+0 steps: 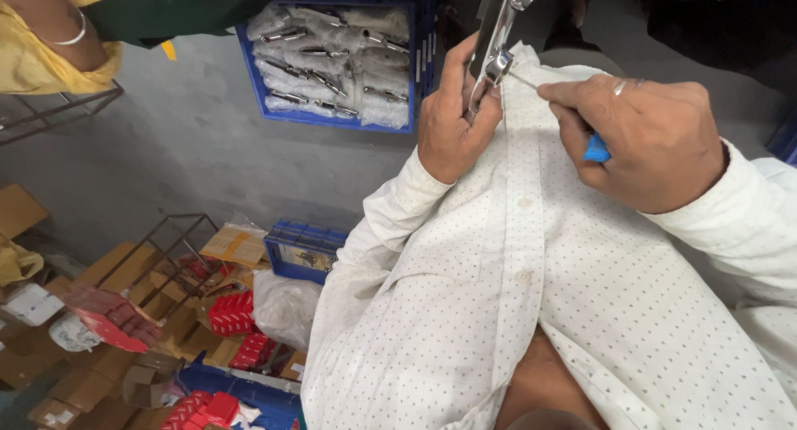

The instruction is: The person assembles metal faucet components by inserting internal pieces into the main faucet body and tightening them using a small blue-handled tool.

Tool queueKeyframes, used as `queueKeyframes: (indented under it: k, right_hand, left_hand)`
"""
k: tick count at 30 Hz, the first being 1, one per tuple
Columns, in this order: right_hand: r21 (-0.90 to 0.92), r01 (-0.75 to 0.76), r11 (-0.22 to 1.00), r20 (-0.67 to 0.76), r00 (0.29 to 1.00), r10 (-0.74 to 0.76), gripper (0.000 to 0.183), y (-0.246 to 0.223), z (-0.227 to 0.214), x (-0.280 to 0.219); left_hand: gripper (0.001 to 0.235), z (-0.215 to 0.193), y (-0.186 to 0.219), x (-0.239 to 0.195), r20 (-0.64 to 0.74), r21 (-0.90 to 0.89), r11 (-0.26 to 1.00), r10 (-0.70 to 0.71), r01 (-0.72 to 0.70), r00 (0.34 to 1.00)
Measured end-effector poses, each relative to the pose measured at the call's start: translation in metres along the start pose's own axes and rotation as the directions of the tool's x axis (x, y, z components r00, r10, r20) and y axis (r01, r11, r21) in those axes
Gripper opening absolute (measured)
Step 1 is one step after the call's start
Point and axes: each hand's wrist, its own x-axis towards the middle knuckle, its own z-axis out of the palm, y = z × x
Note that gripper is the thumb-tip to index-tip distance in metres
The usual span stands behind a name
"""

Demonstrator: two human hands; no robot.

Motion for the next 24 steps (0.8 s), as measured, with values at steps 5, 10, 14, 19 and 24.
queueKeyframes:
  k: [5,10,14,19,24]
  right_hand:
    - [-0.023,0.002,1.000,-0.007,1.000,-0.002,0.015,0.000,-0.003,0.004]
    - [0.013,-0.040,0.999,0.061,0.997,0.040,0.019,-0.003,-0.004,0.012]
    - [-0.015,-0.027,1.000,0.080,0.996,0.028,0.015,-0.005,-0.005,0.017]
    - [0.011,0.000,1.000,0.038,0.999,0.000,0.012,-0.008,-0.006,0.023]
    - [0.079,-0.058,0.995,0.061,0.997,0.054,0.010,-0.004,0.001,0.017]
  left_hand:
    - [0.055,0.002,-0.003,0.000,-0.030,0.025,0.999,0.032,-0.032,0.999]
    - [0.059,0.000,0.000,0.000,-0.063,0.001,0.997,0.079,-0.079,0.995]
    - [0.061,-0.001,0.001,-0.001,-0.050,0.047,0.999,0.009,-0.007,0.999]
    - [0.061,0.002,-0.002,-0.002,-0.109,0.019,0.996,0.085,-0.084,0.990]
    - [0.062,0.004,-0.009,-0.006,-0.153,0.029,0.999,0.035,-0.031,0.988]
